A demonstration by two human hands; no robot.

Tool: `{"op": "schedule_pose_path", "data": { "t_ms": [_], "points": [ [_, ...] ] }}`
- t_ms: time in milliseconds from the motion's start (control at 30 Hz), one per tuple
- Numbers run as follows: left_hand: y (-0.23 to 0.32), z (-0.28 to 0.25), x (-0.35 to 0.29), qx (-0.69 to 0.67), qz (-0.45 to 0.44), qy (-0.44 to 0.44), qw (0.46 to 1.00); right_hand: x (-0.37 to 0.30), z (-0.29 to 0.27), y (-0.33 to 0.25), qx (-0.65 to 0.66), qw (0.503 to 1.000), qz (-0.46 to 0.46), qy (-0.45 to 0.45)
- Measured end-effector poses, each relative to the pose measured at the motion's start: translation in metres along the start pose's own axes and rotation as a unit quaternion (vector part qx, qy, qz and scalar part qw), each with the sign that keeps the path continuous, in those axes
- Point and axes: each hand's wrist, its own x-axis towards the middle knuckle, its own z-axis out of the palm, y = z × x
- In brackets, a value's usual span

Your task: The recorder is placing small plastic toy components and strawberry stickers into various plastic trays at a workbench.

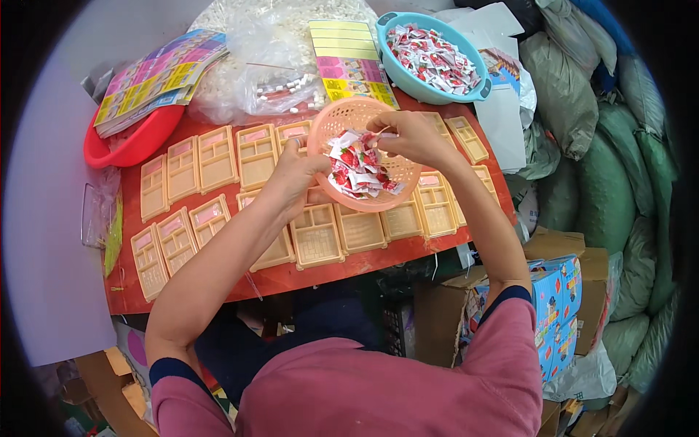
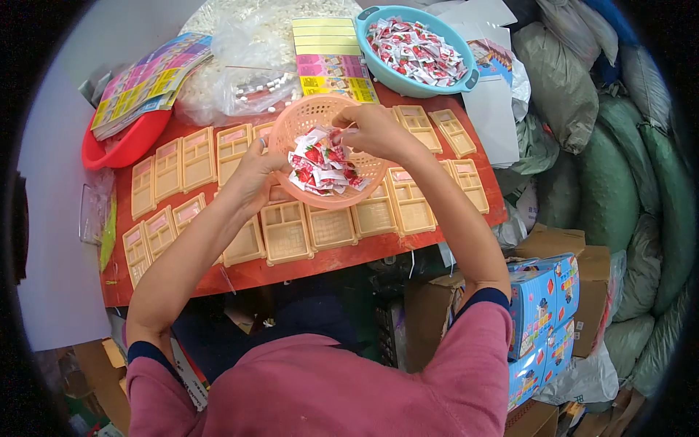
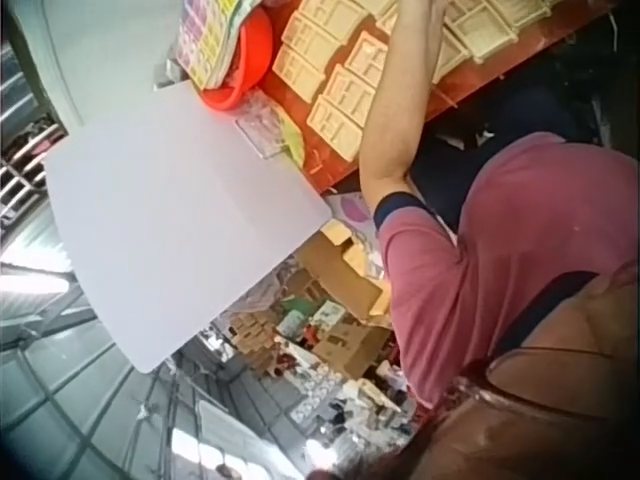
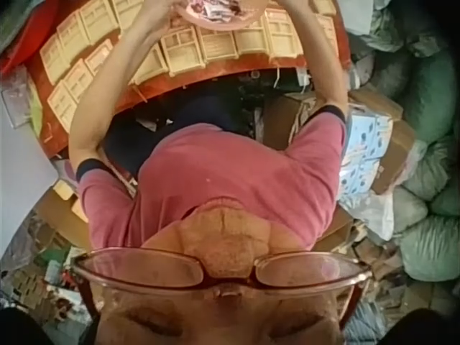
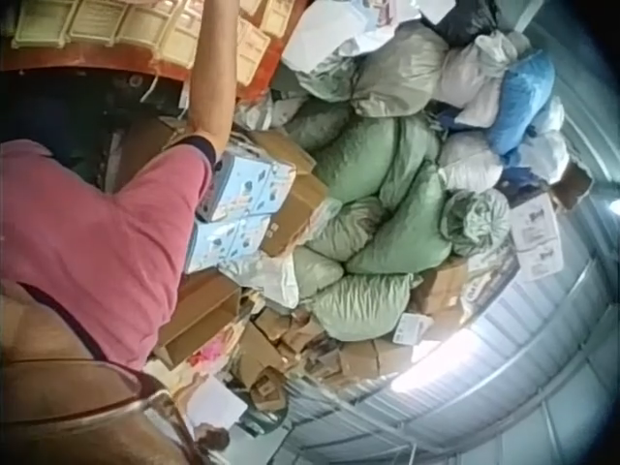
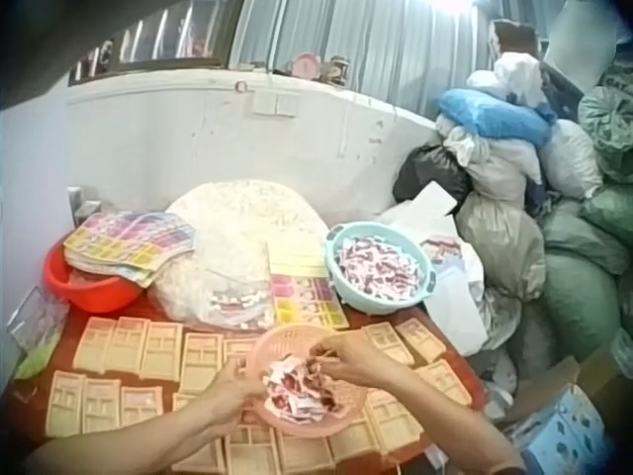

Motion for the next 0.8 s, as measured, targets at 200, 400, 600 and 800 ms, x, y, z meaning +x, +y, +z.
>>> {"op": "schedule_pose_path", "data": {
  "t_ms": [200, 400, 600, 800],
  "points": [
    [0.0, -0.013, -0.014, 0.002, -0.023, 0.018, 1.0, -0.006, 0.009, -0.002, 0.203, 0.977, 0.044, 0.047],
    [-0.005, -0.018, -0.017, -0.018, -0.004, 0.023, 1.0, -0.015, 0.013, -0.004, 0.373, 0.927, 0.033, 0.01],
    [-0.007, -0.017, -0.018, -0.017, 0.006, 0.012, 1.0, -0.027, -0.004, 0.016, 0.397, 0.909, 0.079, 0.096],
    [-0.008, -0.023, -0.007, -0.019, -0.011, 0.021, 1.0, -0.028, -0.053, 0.143, 0.369, 0.84, 0.153, 0.368]
  ]
}}
